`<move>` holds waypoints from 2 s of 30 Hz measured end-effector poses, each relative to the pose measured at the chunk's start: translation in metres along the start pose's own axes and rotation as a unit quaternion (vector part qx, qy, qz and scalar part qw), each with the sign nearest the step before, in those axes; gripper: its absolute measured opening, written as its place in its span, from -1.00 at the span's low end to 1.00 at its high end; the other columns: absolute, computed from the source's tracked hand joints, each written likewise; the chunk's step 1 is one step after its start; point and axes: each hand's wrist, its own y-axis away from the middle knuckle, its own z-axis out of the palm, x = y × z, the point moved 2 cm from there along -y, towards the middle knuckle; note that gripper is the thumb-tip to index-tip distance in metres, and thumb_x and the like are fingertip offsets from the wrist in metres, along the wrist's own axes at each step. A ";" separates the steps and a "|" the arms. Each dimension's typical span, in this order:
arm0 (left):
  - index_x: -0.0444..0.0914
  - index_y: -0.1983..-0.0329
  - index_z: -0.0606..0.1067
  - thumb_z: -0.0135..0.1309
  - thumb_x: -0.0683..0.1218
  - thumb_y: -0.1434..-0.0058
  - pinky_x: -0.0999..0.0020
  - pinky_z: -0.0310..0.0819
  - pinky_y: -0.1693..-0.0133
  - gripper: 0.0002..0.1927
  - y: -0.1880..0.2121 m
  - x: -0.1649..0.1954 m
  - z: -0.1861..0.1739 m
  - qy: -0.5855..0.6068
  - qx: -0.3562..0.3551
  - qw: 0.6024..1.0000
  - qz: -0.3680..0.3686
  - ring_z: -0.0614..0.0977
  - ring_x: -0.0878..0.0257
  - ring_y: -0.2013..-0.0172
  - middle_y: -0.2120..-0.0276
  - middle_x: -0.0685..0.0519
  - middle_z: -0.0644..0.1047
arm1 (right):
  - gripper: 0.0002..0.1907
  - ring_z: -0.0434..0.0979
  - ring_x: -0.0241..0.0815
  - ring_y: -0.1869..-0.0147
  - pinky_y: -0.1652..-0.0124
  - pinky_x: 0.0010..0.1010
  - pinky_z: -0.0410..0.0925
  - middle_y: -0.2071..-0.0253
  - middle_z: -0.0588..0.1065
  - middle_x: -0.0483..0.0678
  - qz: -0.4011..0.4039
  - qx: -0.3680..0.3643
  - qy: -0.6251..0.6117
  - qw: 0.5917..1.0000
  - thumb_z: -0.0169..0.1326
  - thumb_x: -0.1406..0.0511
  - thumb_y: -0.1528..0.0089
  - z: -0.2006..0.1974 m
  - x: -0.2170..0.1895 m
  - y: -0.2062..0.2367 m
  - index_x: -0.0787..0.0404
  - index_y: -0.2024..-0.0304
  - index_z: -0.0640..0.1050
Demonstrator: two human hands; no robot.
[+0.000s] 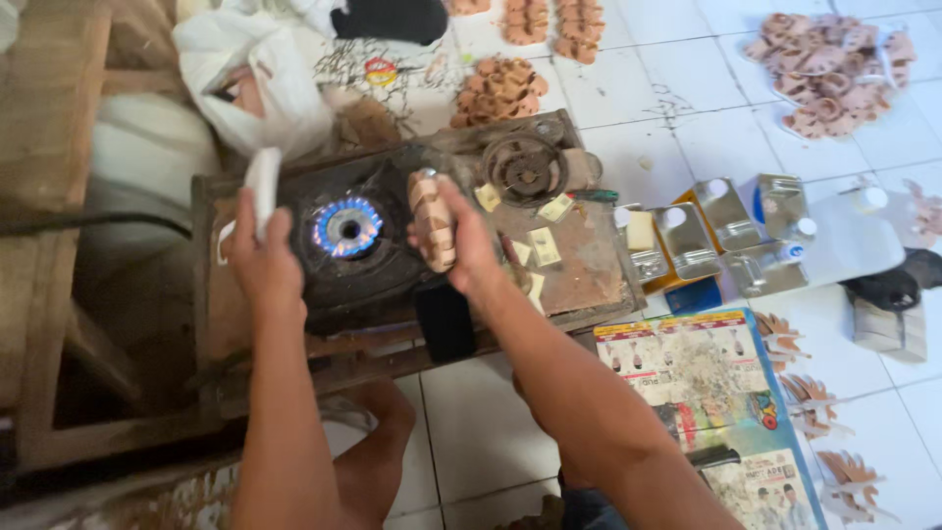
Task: The person sits on the floor assembling a sandal: they fit the strapped upper over a wooden shoe last, press and trim the sole edge with a hand blade, heat the sole over a small gas burner, and press the sole and upper together by hand, working the piece over repeatedly.
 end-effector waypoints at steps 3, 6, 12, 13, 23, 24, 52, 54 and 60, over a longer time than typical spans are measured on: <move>-0.28 -0.36 0.45 0.39 -0.12 -0.17 0.17 0.48 -0.18 -0.32 0.000 -0.009 -0.004 -0.152 0.010 0.975 0.163 0.58 0.05 -0.13 -0.15 -0.14 0.54 | -0.49 0.57 -0.15 0.38 0.37 -0.33 0.47 0.31 0.55 -0.04 -0.027 -0.096 -0.013 0.995 0.03 -0.04 -0.31 -0.003 0.004 -0.007 0.14 -0.12 0.52; -0.39 -0.34 0.39 0.41 -0.18 -0.09 0.20 0.34 -0.27 -0.26 0.004 -0.017 -0.008 -0.117 0.019 0.984 0.135 0.54 0.04 -0.23 -0.23 -0.19 0.52 | -0.48 0.58 -0.11 0.34 0.35 -0.31 0.46 0.31 0.54 0.01 0.002 -0.055 0.005 0.998 0.01 -0.08 -0.35 -0.010 0.012 -0.015 0.19 -0.07 0.52; -0.30 -0.33 0.34 0.42 -0.18 -0.02 0.26 0.48 -0.13 -0.20 0.003 -0.009 -0.016 -0.040 -0.012 0.997 0.064 0.59 0.08 -0.12 -0.18 -0.14 0.52 | -0.57 0.60 -0.07 0.25 0.24 -0.23 0.52 0.24 0.55 -0.03 -0.012 -0.013 0.015 1.000 0.01 0.02 -0.31 0.001 0.020 -0.015 0.17 -0.03 0.52; -0.29 -0.36 0.26 0.41 -0.20 0.00 0.24 0.50 -0.10 -0.14 0.002 -0.005 -0.018 0.050 -0.005 0.996 0.072 0.57 0.05 -0.10 -0.20 -0.13 0.46 | -0.57 0.60 -0.07 0.24 0.22 -0.23 0.52 0.23 0.55 -0.02 -0.004 0.003 0.012 1.000 0.01 0.02 -0.31 0.003 0.020 -0.015 0.18 -0.03 0.53; -0.13 -0.18 0.33 0.01 -0.13 -0.12 -0.01 0.72 0.30 -0.50 0.006 -0.012 -0.043 0.390 0.006 0.907 -0.159 0.67 0.01 0.23 0.12 -0.03 0.53 | -0.53 0.57 -0.01 0.22 0.21 -0.17 0.50 0.21 0.55 0.00 -0.006 -0.004 -0.025 1.000 0.02 -0.03 -0.30 0.007 0.020 -0.022 0.18 -0.02 0.54; -0.13 -0.19 0.38 0.04 -0.07 -0.13 0.04 0.66 0.31 -0.50 0.003 -0.016 -0.039 0.363 0.004 0.914 -0.180 0.64 0.03 0.24 0.13 -0.03 0.53 | -0.52 0.57 -0.01 0.22 0.21 -0.17 0.50 0.22 0.54 0.01 -0.004 -0.003 -0.022 1.000 0.02 -0.03 -0.30 0.007 0.021 -0.022 0.19 -0.02 0.54; -0.36 -0.21 0.36 0.02 -0.22 -0.29 0.15 0.62 0.06 -0.59 0.218 0.030 -0.101 0.402 -0.144 0.845 -0.321 0.70 0.01 0.11 0.11 -0.18 0.63 | -0.63 0.41 0.22 0.02 0.01 0.00 0.20 0.33 0.57 0.12 -0.443 -0.197 0.747 0.455 0.38 0.00 -0.14 0.128 0.060 -0.089 0.14 0.28 0.70; -0.41 -0.23 0.36 0.00 -0.18 -0.38 0.13 0.60 0.01 -0.63 0.211 0.024 -0.104 0.428 -0.156 0.842 -0.289 0.68 0.03 0.07 0.08 -0.21 0.61 | -0.58 0.38 0.19 -0.06 -0.05 0.03 0.11 0.35 0.54 0.13 -0.406 -0.215 0.814 0.356 0.33 -0.06 -0.21 0.122 0.058 -0.084 0.15 0.29 0.67; -0.36 -0.23 0.32 -0.01 -0.14 -0.37 0.09 0.61 0.07 -0.61 0.197 0.019 -0.099 0.448 -0.107 0.816 -0.349 0.69 -0.02 0.13 0.11 -0.28 0.61 | -0.61 0.39 0.16 -0.03 -0.10 0.05 0.10 0.38 0.55 0.08 -0.279 -0.182 0.858 0.391 0.37 -0.04 -0.02 0.121 0.051 -0.093 0.09 0.38 0.67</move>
